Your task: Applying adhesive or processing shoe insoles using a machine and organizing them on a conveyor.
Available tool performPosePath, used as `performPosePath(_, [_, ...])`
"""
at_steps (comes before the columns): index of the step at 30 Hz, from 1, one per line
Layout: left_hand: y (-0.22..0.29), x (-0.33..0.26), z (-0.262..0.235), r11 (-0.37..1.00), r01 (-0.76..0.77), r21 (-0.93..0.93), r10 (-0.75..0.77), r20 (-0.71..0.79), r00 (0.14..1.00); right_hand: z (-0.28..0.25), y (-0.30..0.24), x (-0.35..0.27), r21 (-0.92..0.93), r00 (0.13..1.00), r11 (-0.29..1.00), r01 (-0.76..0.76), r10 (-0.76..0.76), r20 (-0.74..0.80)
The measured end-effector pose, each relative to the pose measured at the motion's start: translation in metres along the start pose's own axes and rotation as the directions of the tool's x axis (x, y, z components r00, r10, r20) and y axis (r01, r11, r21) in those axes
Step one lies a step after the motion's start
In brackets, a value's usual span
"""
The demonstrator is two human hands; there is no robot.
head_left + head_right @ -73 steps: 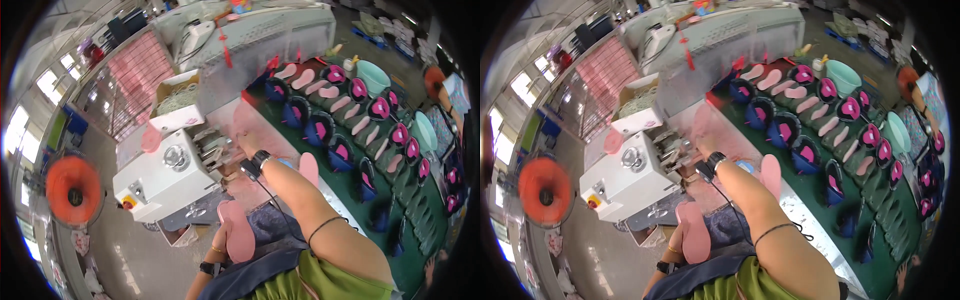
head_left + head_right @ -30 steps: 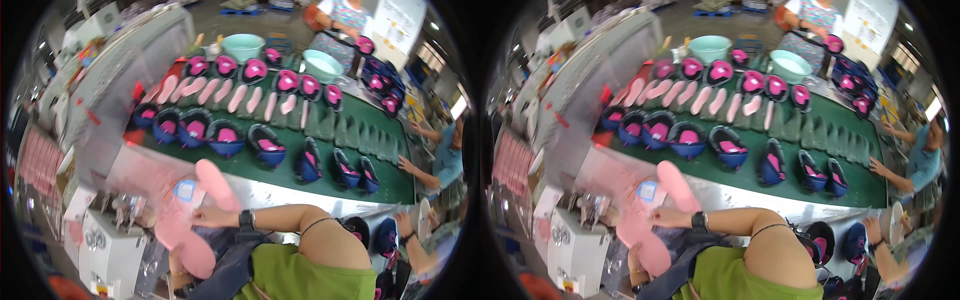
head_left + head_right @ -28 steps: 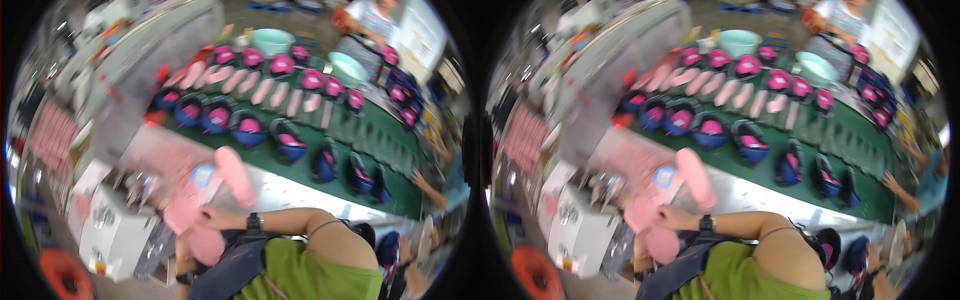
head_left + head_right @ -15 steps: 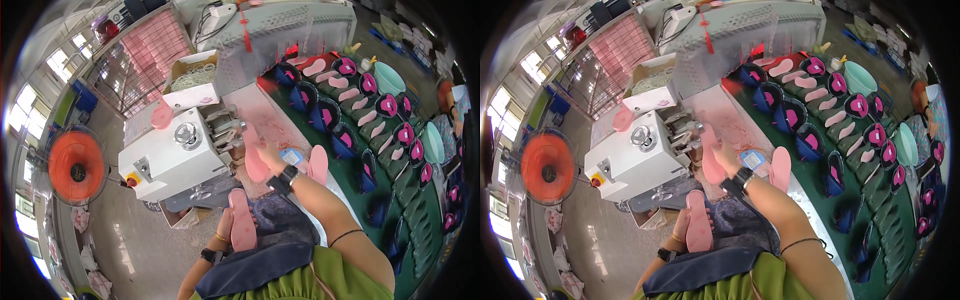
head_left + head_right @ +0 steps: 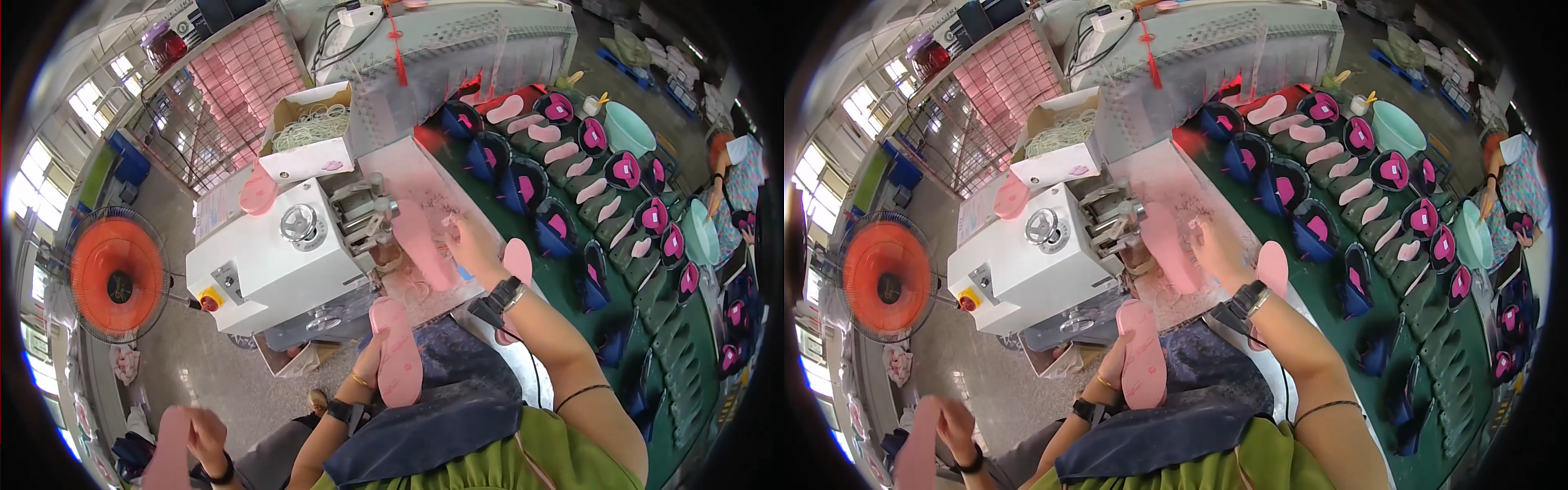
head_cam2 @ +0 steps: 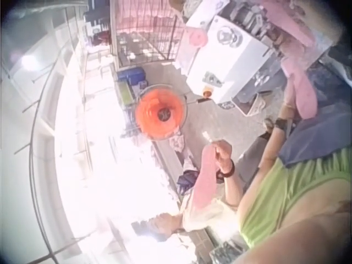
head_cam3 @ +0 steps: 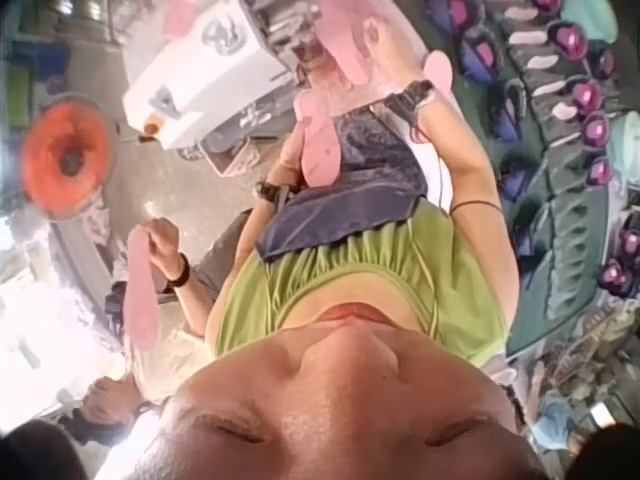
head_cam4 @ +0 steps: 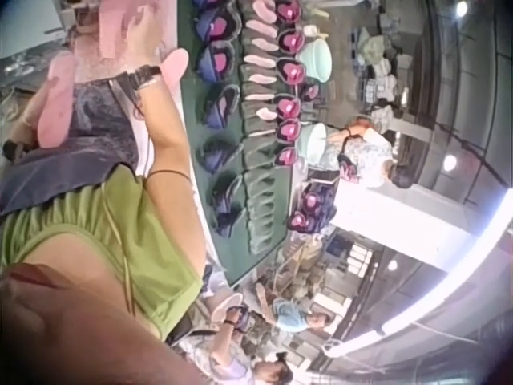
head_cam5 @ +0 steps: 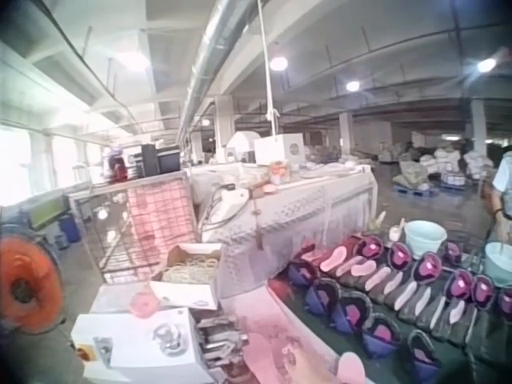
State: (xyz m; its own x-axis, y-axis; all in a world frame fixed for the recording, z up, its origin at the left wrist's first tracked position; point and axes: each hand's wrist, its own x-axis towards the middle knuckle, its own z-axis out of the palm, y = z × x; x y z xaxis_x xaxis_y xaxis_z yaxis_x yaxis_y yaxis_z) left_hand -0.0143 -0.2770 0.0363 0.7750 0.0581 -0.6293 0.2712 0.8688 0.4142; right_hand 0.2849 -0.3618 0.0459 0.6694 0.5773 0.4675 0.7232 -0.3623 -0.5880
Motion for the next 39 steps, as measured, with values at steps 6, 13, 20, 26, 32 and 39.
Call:
performPosePath(6, [-0.004,-0.01,-0.016,0.996,-0.087,-0.015,0.086,-0.052,0.995,0.065,-0.021,0.012,0.255,0.898,0.874,-0.415,0.347,0.27])
performPosePath(13, [-0.006,-0.023,-0.024,0.99,-0.138,0.024,0.14,-0.097,0.985,0.08,-0.013,0.072,0.604,0.652,0.314,-0.733,0.577,0.491])
performPosePath(20, [-0.01,-0.024,-0.039,0.998,-0.031,0.05,0.035,-0.08,0.996,-0.056,0.071,0.001,0.781,0.73,0.475,-0.406,0.682,-0.035])
performPosePath(26, [-0.003,0.027,-0.027,0.987,0.122,0.102,-0.115,-0.07,0.991,-0.267,0.2,-0.159,0.391,0.421,0.673,-0.628,0.716,-0.557])
performPosePath(32, [0.001,0.025,0.019,0.978,-0.009,0.207,-0.005,0.069,0.998,-0.414,0.295,-0.287,0.021,0.291,0.394,-0.919,0.713,-0.638])
performPosePath(39, [0.008,0.022,0.059,0.901,-0.169,0.401,0.236,-0.126,0.963,-0.286,0.255,-0.183,0.119,0.536,0.805,-0.581,0.489,-0.688])
